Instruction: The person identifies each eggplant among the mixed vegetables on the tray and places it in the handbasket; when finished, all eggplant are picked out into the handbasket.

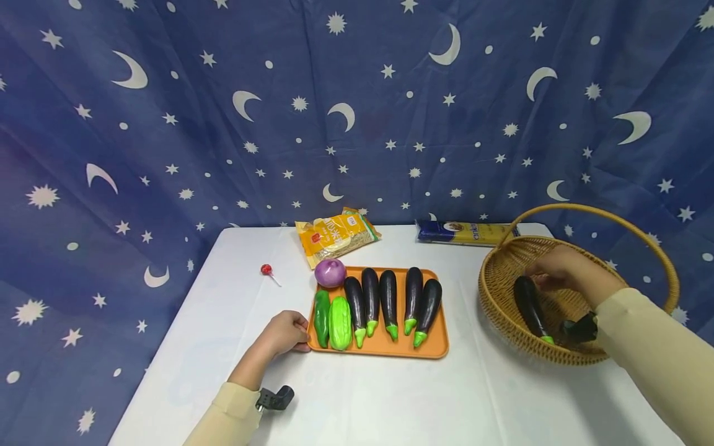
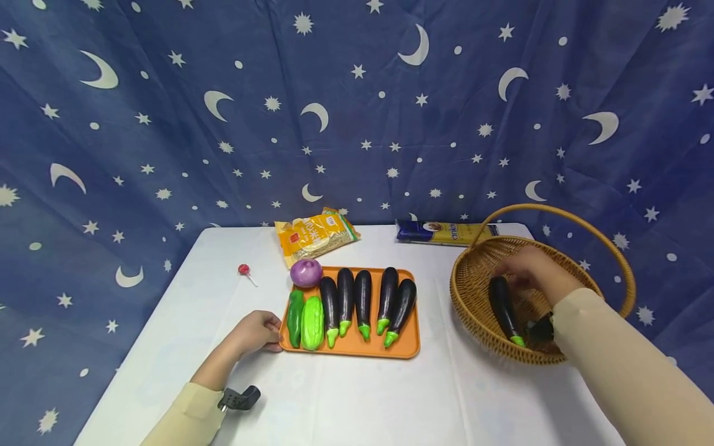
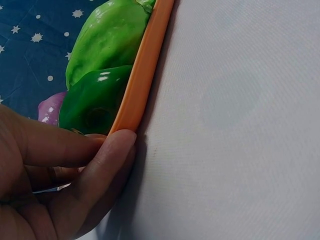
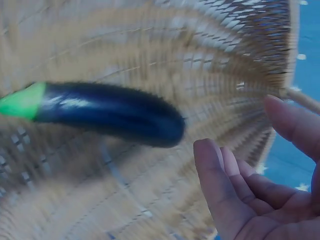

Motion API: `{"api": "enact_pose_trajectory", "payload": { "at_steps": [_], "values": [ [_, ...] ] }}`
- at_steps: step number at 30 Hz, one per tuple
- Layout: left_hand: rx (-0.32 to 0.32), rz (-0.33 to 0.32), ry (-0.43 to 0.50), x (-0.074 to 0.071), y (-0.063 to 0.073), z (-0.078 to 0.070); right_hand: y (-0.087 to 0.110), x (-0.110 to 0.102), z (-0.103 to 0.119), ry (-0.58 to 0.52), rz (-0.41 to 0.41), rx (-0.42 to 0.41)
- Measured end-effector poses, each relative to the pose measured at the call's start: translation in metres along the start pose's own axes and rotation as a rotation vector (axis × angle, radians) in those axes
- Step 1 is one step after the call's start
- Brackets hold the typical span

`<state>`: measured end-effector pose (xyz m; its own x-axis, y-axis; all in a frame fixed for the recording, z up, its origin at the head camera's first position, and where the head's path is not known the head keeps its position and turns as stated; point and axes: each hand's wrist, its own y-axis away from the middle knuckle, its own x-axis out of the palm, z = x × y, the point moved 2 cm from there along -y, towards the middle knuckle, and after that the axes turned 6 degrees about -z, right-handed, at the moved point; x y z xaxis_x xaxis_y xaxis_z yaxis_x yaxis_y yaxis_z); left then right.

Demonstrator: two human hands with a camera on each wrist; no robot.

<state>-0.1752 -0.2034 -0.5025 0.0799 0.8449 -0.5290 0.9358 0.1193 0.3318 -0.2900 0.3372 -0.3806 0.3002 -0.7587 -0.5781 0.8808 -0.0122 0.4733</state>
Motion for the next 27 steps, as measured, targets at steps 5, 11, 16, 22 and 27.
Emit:
{"api": "enact_pose_trajectory", "payload": {
  "at_steps": [5, 11, 16, 22, 27],
  "values": [
    [0.000, 0.014, 0.006, 0.002, -0.003, 0.001, 0.014, -0.005, 0.022, -0.040, 0.020, -0.026],
    [-0.013, 0.004, 0.008, 0.000, -0.002, 0.004, 0.030, 0.000, 0.057, -0.105, 0.079, -0.075],
    [-0.009, 0.003, 0.016, -0.002, -0.002, 0.006, 0.042, 0.008, 0.081, -0.143, 0.138, -0.124],
    [-0.005, 0.005, 0.014, -0.003, -0.002, 0.002, 0.052, 0.029, 0.101, -0.222, 0.166, -0.158],
    [0.000, 0.015, 0.013, -0.002, -0.002, 0.000, 0.053, 0.056, 0.111, -0.267, 0.167, -0.173]
  ]
}}
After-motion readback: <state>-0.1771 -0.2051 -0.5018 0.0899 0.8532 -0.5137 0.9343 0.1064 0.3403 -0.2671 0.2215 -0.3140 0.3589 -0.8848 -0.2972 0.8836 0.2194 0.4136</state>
